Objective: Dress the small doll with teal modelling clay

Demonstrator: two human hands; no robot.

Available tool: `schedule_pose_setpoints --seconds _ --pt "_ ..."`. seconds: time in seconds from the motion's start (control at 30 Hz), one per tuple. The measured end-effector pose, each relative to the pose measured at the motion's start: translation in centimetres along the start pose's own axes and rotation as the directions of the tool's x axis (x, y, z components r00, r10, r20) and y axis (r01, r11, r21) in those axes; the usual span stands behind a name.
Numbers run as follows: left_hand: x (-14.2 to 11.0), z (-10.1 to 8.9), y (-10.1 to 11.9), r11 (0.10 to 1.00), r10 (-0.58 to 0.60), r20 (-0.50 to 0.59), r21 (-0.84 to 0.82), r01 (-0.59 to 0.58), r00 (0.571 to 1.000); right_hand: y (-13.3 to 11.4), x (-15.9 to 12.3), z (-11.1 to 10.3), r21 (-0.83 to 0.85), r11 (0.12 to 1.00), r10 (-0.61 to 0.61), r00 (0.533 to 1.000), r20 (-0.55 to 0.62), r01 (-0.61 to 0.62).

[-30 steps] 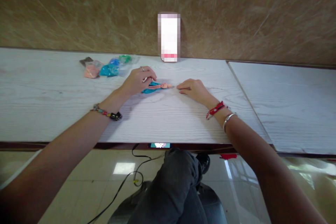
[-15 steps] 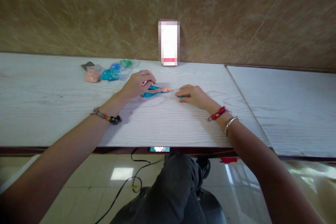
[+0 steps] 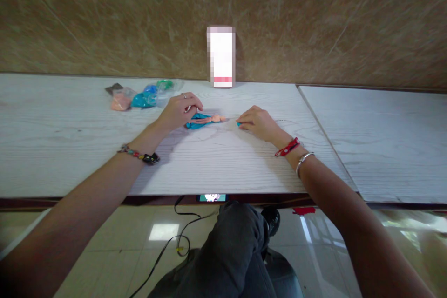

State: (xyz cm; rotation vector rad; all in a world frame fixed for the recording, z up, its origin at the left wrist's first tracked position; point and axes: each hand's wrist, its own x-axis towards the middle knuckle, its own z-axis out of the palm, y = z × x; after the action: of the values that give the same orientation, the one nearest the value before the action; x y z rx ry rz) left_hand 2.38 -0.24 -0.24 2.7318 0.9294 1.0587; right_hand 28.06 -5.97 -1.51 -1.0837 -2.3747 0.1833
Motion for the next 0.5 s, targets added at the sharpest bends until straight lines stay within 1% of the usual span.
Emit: schedule_pose_setpoints --seconds 0.1,0.17,0.23,0.3,0.37,0.5 --pt "0.00 0.01 0.02 1.000 0.003 0.017 0.004 -0.004 1.000 0.04 0.02 -0.12 0.034 0.998 -0.046 0.998 0.051 0.044" --pt "-0.01 0.01 -0.06 1.000 -0.001 0.034 0.011 0.001 0.999 0.02 0.05 -0.21 0.003 1.000 -0.016 1.000 0.022 0.016" --pt "-0.02 0.01 -0.15 1.000 -0.020 0.028 0.018 0.020 0.999 0.00 0.03 -0.27 -0.017 1.000 0.016 1.000 -0.008 -0.016" --pt "-0.03 0.01 -0.20 0.999 -0.034 0.013 0.017 0.034 0.999 0.03 -0.03 -0.28 0.015 1.000 0.002 1.000 0.018 -0.002" --pt "-0.03 0.02 -0.20 1.000 -0.021 0.014 0.008 0.021 1.000 0.17 -0.08 -0.22 0.045 0.999 0.002 0.999 0.039 -0.004" --pt "-0.04 -0.01 -0.17 1.000 0.001 0.013 0.008 -0.001 1.000 0.85 -0.20 -0.14 0.014 0.988 0.156 0.986 -0.066 -0.155"
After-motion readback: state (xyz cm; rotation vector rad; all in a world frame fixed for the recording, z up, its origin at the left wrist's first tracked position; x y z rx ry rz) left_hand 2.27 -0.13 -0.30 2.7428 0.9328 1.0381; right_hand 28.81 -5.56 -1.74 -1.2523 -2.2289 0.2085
